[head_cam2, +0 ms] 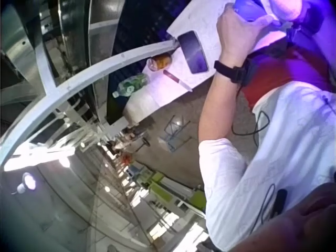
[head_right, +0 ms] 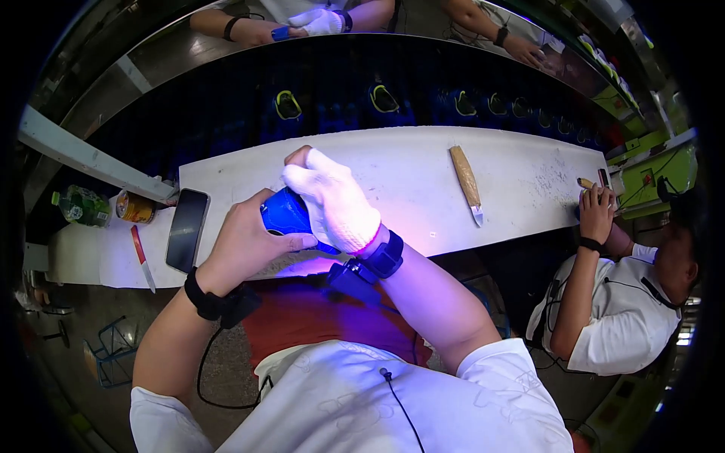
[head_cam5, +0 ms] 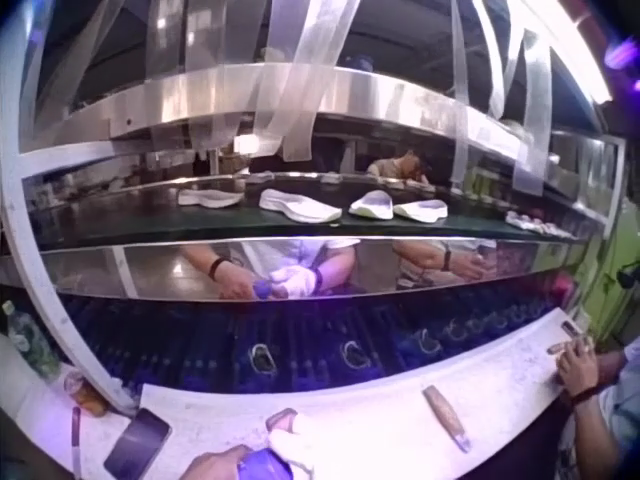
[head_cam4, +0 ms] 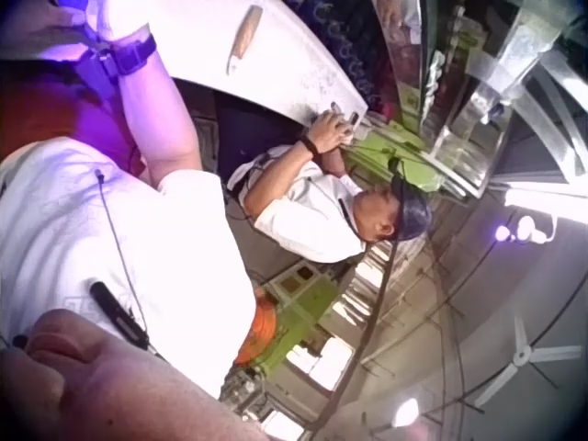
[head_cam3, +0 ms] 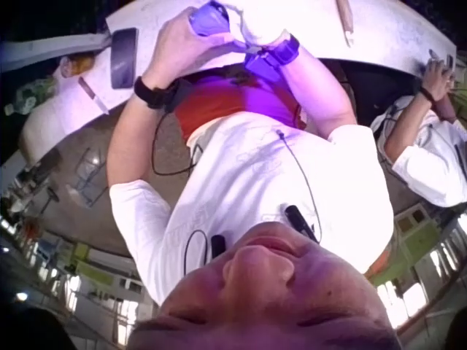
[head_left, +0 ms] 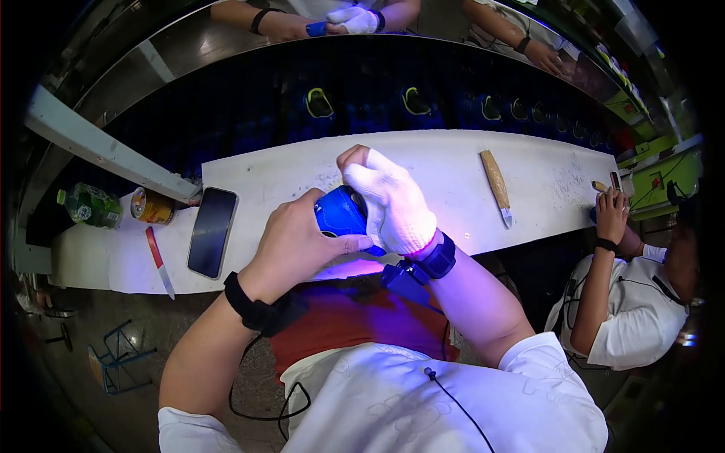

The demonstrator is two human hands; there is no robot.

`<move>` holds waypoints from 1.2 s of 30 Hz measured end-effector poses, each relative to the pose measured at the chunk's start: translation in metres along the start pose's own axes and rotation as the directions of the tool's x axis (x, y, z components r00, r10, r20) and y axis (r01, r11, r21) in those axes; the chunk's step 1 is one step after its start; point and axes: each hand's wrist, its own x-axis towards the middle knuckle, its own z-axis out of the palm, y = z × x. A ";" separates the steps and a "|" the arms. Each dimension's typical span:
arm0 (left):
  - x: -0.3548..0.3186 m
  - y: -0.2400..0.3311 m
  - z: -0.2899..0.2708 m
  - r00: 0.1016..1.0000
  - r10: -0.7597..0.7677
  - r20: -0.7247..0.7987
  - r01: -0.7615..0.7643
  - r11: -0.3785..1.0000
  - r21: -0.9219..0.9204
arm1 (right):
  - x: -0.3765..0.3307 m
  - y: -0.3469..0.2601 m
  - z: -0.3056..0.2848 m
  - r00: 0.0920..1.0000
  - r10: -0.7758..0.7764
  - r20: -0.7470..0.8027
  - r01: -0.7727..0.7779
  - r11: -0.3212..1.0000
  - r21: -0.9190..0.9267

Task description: Applying adhesive and inspecting shoe components on an assembly line.

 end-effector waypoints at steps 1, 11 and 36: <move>0.005 0.005 0.004 1.000 0.006 0.010 -0.005 1.000 -0.013 | 0.000 -0.009 0.000 0.998 0.040 0.042 -0.036 0.995 -0.096; 0.007 0.059 0.034 0.921 0.371 0.121 -0.374 0.751 0.544 | -0.030 -0.008 -0.056 0.965 -0.148 0.216 0.184 0.970 -0.157; -0.094 -0.024 0.050 0.996 -0.048 -0.075 -0.020 0.703 -0.711 | -0.105 0.035 -0.033 0.921 -0.186 0.342 0.387 0.355 -0.851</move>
